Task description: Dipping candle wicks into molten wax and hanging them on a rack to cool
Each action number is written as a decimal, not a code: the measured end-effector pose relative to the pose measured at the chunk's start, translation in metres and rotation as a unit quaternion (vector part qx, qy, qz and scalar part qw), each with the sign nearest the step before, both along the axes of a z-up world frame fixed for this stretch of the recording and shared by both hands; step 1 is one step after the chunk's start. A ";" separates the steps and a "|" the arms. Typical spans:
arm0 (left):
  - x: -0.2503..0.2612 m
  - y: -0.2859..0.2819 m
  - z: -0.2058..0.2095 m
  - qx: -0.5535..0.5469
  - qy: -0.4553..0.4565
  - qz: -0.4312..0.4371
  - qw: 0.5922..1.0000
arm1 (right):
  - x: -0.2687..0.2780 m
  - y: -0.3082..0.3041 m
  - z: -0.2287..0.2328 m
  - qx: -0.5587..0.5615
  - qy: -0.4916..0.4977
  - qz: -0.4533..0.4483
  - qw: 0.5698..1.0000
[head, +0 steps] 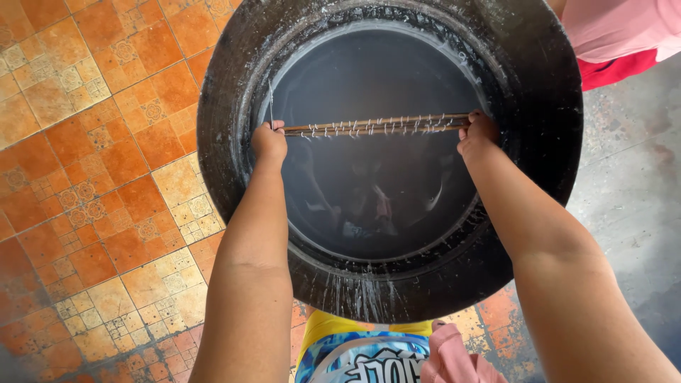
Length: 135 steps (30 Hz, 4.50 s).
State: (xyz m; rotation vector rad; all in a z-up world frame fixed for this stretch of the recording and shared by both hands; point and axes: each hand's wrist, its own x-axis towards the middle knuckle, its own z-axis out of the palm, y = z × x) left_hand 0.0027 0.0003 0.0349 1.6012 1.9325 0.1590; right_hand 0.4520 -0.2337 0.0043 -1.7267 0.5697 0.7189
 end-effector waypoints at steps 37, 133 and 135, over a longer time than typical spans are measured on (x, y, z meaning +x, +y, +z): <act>-0.145 -0.238 0.308 -0.160 -0.390 -0.002 0.907 | -0.073 -0.263 0.223 0.208 -0.023 0.075 0.975; -0.003 -0.143 0.496 0.272 -0.065 -0.595 0.754 | -0.110 -0.191 0.457 0.058 -0.741 0.516 0.425; -0.007 -0.151 0.523 0.267 -0.034 -0.640 0.720 | -0.115 -0.196 0.455 0.081 -0.719 0.514 0.460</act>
